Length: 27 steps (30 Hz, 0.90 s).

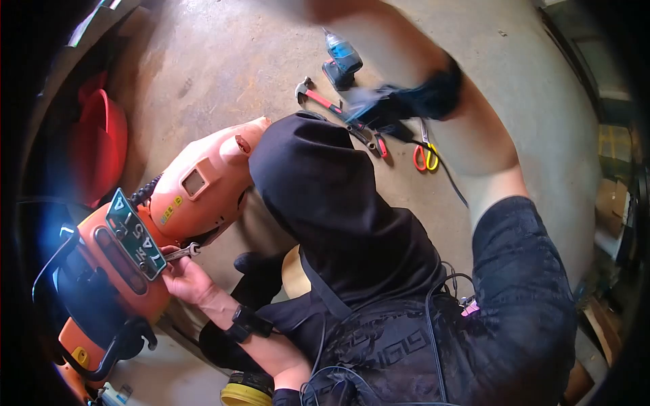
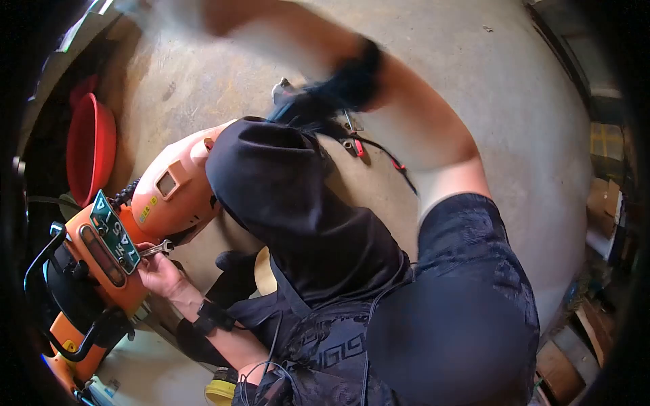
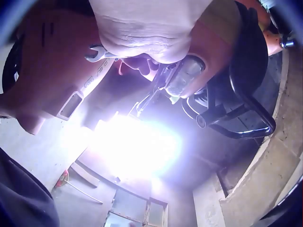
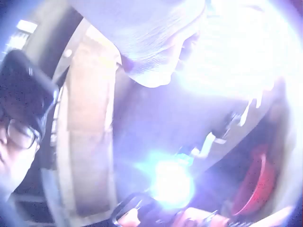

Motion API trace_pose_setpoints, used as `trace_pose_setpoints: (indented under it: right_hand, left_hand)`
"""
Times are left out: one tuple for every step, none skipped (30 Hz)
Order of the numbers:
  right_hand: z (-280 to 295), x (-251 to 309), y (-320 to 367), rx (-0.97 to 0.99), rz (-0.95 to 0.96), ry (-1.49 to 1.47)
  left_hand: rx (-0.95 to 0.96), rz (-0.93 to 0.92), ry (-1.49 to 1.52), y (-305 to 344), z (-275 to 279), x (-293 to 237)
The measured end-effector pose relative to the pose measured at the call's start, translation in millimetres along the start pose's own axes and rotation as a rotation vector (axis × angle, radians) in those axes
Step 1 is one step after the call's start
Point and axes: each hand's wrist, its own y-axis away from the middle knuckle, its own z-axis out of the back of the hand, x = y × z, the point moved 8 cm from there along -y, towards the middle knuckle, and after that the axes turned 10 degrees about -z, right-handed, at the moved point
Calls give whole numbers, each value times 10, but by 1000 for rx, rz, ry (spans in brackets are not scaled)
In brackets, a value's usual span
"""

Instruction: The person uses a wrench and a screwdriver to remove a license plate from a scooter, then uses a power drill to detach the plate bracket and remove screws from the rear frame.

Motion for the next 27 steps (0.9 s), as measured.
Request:
trace_pose_setpoints:
  right_hand:
    - [19, -1032, -86, -34, -149, 1]
    - [-87, -1981, -212, -67, -298, 1]
    - [-224, -2392, -118, -98, -447, -1]
    - [-124, -2541, 314, -48, -634, 220]
    - [-561, -3493, 1025, 34, -819, 305]
    - [-820, -3724, 1665, 443, -1079, 372]
    - [-992, -3734, 2201, 600, -1147, 449]
    - [-1302, -3917, 2806, 779, -1128, 461]
    - [-1509, -3866, 3232, 894, -1220, 454]
    - [-1711, -3897, 3609, 938, -1305, 424]
    - [-1910, -3950, 3939, 972, -1419, 400]
    - [-2051, -3948, 4184, 974, -1505, 292]
    - [-2020, -3819, 4135, 868, -1510, 404]
    - [-1975, -3687, 4067, 757, -1512, 516]
    - [-2047, -3742, 4125, 764, -1520, 422]
    - [-2106, -3826, 4195, 767, -1528, 329]
    - [-2150, -3874, 4266, 747, -1540, 293]
    - [-2148, -3831, 4227, 762, -1499, 153]
    - [-2190, -3941, 4366, 814, -1464, 147]
    - [-2238, -4095, 4451, 868, -1416, 142]
    - [-2074, -4053, 4312, 786, -1336, 188]
    - [-1990, -4066, 4290, 803, -1463, 47]
    - [-1704, -3777, 4002, 570, -1557, -246]
    - [-1327, -3210, 3280, 580, -1355, -168]
    - [-1167, -3321, 3107, 328, -1163, -128]
    - [-1013, -3059, 2670, 233, -1112, -465]
    - [-895, -3122, 2536, 202, -1339, -674]
  left_hand:
    - [-22, 6, 4, -5, 6, -3]
    - [-30, 4, -4, 3, -11, -15]
    - [-28, 16, 15, 27, -67, -9]
    - [-26, 25, 36, 42, -108, -4]
    - [-21, 27, 29, 41, -109, -14]
    - [-26, 20, 19, 54, -128, -27]
    - [-17, 13, 12, 80, -158, -22]
    - [-2, 2, 2, 94, -189, -25]
    - [-22, -6, 6, 96, -171, -33]
    - [-31, -12, -9, 91, -146, -47]
    - [-39, 9, 4, 87, -134, -36]
    - [-45, 30, 15, 83, -151, -24]
    - [-27, 48, 31, 99, -209, -13]
    - [-29, 49, 15, 105, -209, -2]
    - [-44, 37, 3, 108, -202, -11]
    - [-58, 26, -8, 103, -185, -31]
    - [-60, 27, -17, 91, -167, -41]
    - [-72, 28, 3, 76, -138, -45]
    - [-87, 21, 32, 74, -110, -40]
    - [-102, 0, 41, 71, -101, -29]
    - [-79, 150, 208, 92, -171, 103]
    - [-54, 272, 368, 126, -239, 156]
    - [-85, 181, 307, 116, -213, 114]
    - [-121, 73, 247, 98, -204, 97]
    - [-126, 77, 251, 107, -218, 110]
    - [-118, -8, 223, 125, -208, 81]
    - [-147, -36, 229, 121, -200, 79]
